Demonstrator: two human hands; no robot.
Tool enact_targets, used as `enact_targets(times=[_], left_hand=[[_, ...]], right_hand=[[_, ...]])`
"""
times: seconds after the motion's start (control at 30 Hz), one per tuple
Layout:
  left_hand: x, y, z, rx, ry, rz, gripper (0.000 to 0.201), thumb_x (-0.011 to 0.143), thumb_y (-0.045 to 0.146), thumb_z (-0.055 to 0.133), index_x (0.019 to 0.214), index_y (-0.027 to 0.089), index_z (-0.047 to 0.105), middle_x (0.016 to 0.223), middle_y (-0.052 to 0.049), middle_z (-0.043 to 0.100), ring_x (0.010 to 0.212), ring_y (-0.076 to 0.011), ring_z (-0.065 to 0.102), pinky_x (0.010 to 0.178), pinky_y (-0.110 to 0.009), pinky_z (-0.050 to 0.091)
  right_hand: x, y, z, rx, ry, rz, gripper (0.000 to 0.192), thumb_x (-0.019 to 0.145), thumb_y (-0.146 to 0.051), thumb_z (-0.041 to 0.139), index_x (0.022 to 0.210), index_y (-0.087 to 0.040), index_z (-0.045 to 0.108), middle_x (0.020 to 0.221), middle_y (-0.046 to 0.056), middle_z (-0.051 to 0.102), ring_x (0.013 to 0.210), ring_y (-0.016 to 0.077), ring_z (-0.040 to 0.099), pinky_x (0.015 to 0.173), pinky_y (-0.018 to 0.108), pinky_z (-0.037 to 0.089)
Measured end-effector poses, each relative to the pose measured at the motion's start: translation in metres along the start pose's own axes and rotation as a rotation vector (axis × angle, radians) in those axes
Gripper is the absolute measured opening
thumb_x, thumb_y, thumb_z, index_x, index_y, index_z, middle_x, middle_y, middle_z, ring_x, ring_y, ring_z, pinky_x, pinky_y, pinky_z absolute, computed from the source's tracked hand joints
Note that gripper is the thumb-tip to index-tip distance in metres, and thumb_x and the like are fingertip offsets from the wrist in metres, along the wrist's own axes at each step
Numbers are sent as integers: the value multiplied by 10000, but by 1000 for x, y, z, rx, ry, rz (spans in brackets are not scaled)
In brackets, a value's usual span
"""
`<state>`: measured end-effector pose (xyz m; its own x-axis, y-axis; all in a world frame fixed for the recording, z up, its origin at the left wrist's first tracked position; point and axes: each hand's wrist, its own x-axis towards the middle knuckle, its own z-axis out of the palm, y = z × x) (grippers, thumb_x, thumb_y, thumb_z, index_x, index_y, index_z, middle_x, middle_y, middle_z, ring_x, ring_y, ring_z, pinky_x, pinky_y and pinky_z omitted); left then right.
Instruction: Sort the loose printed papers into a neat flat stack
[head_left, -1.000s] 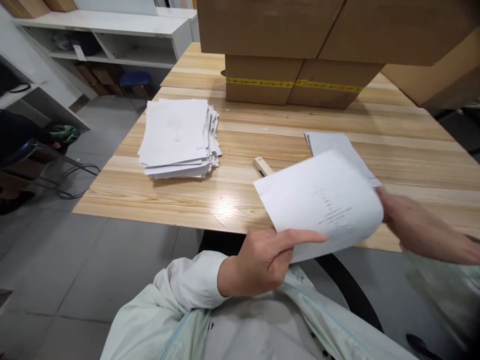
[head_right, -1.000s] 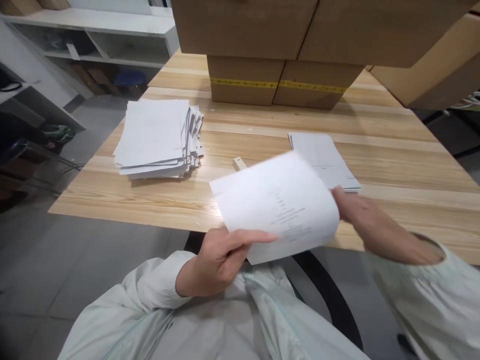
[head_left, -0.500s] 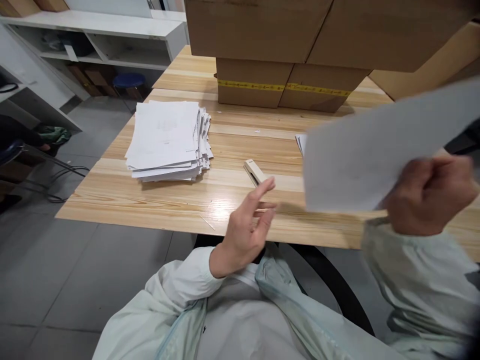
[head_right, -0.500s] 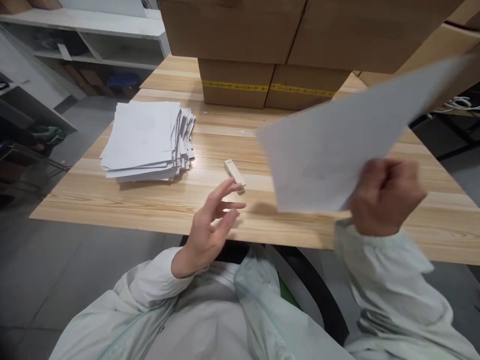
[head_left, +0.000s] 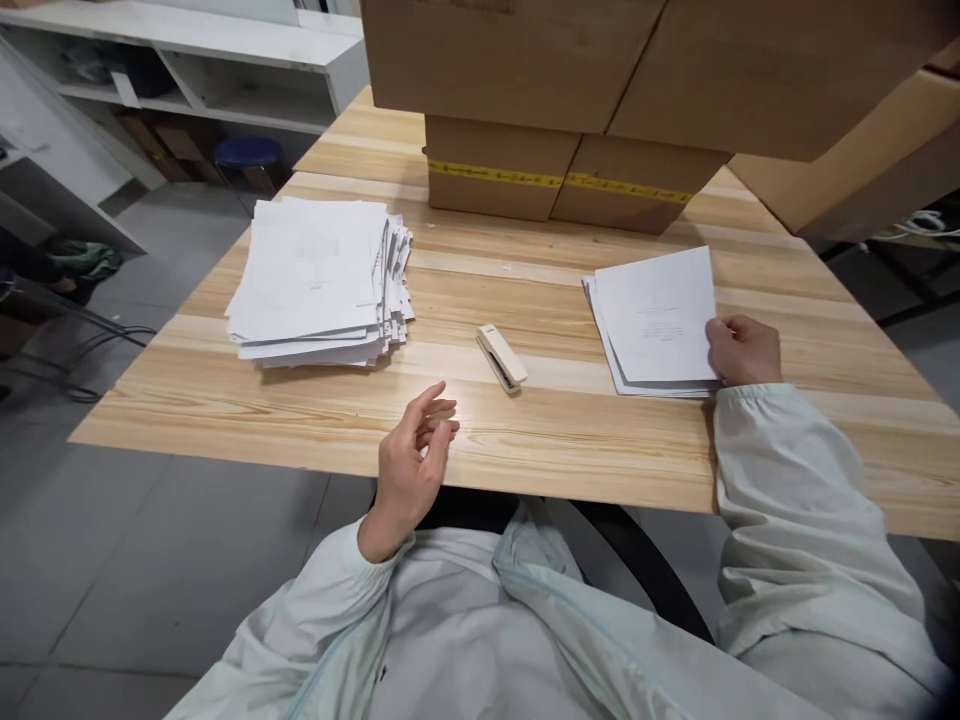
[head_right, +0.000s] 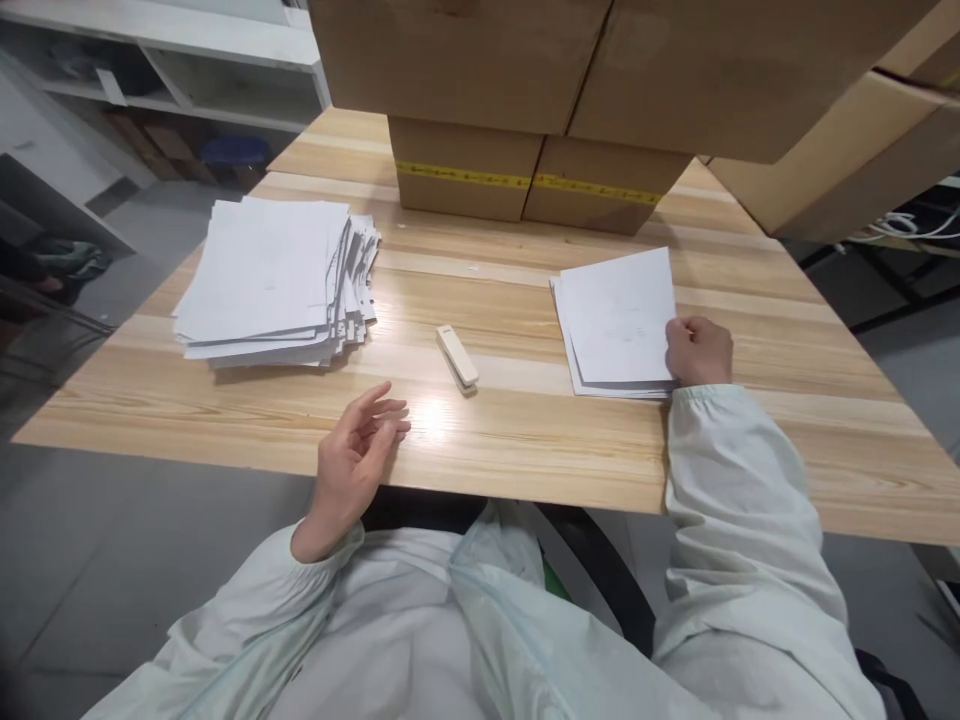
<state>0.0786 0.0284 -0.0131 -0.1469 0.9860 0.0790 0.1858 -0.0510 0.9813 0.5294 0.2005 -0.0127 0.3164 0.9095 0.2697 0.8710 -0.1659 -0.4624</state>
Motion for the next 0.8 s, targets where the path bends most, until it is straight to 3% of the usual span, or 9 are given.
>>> enact_targets(times=[0.1,0.2,0.67,0.73,0.8], left_hand=[[0,-1,0,11,11,10,404,959,316,574,1344,193,568,1157,-100,714,905,-164,750,843,-317,637],[0,-4,0,21,15,34,384,961,317,574,1324,190,581,1150,-96,722,893,-161,751,830,-316,639],[-1,-7,3,13,27,36,360,959,334,585,1291,196,609,1146,-88,730,893,-161,752,848,-327,640],[-2,-4,2,-12,9,16,364,958,345,587,1290,198,609,1148,-89,731,900,-164,752,848,-325,640],[0,2,-7,-9,13,21,323,960,348,586,1239,196,642,1116,-84,743,906,-170,752,827,-313,637]], right_hand=[[-2,2,0,35,11,166,81,808,-234,551,754,-183,584,563,-10,520,555,136,470,571,300,347],[-6,-1,0,44,10,227,74,793,-230,588,736,-189,609,568,-8,543,582,142,476,620,310,357],[-18,-20,1,-103,-4,218,98,779,-267,643,708,-238,581,618,6,501,588,153,313,646,346,272],[-19,-18,0,-144,52,199,91,745,-284,681,745,-235,604,689,46,557,618,165,346,664,364,266],[-20,-15,1,-246,237,142,127,692,-261,717,780,-224,632,794,116,619,706,220,453,694,395,282]])
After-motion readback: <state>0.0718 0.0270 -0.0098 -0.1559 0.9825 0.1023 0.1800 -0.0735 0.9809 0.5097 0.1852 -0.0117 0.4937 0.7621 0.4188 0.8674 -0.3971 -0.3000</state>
